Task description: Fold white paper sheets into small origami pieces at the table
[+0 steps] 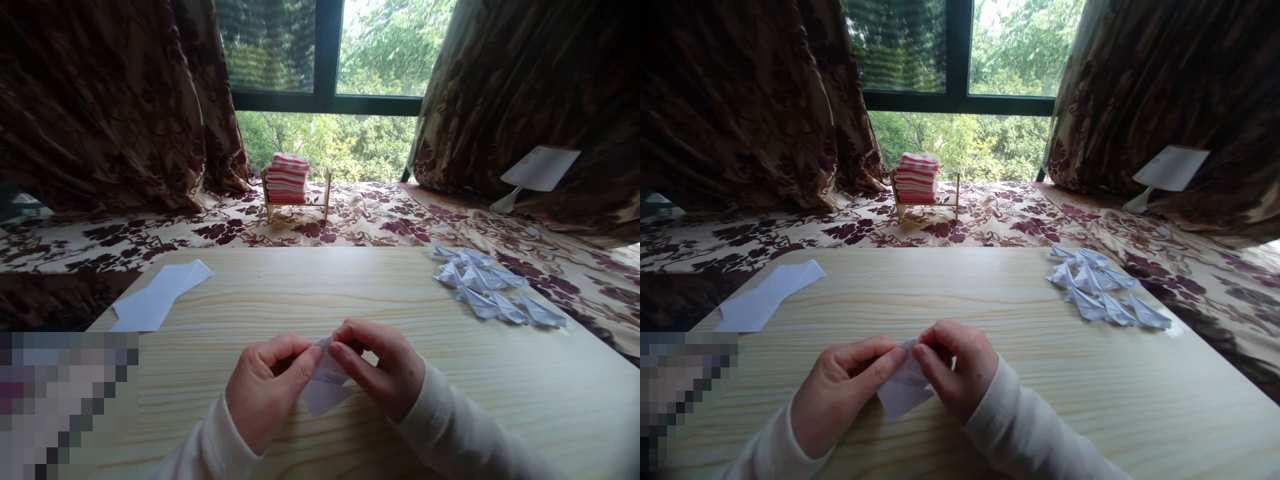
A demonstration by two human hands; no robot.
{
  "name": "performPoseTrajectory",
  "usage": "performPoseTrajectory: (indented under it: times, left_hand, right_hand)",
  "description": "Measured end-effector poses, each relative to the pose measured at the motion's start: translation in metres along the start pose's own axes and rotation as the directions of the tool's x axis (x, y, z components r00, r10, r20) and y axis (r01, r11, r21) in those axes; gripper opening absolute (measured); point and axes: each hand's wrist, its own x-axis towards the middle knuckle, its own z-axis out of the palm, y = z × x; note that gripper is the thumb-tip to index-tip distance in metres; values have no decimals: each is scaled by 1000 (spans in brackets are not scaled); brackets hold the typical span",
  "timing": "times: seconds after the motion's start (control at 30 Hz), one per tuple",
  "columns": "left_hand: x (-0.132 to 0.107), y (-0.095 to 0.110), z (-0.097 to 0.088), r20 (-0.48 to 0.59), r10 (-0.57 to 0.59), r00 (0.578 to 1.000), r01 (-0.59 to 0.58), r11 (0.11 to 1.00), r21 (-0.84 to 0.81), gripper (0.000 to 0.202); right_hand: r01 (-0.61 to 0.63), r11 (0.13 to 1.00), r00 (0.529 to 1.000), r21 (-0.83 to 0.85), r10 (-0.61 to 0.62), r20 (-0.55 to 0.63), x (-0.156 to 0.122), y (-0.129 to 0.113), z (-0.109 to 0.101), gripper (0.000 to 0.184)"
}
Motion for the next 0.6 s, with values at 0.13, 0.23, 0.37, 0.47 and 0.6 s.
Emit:
performPoseTrajectory:
  times: [0.13, 0.23, 0.37, 0.47, 0.6]
  left_hand:
    - [0, -1, 1, -35, -57, 998, 54, 994, -91, 21]
    - [1, -1, 1, -145, -82, 986, 57, 984, -169, 21]
    - [3, -4, -1, -161, -140, 977, 92, 956, -278, 22]
    - [4, -6, -1, -142, -158, 977, 105, 941, -323, 25]
    - [5, -8, -3, -123, -162, 979, 113, 936, -334, 27]
  right_hand:
    - [-42, 995, 999, 85, 40, 24, -1, 3, 2, 8]
    - [-51, 978, 999, 201, 48, 20, -3, 4, 5, 24]
    - [55, 977, 998, 208, -54, -8, -6, 6, 8, 34]
    - [138, 979, 990, 149, -132, -48, -6, 7, 9, 30]
    - [207, 978, 976, 34, -203, -80, -4, 6, 7, 26]
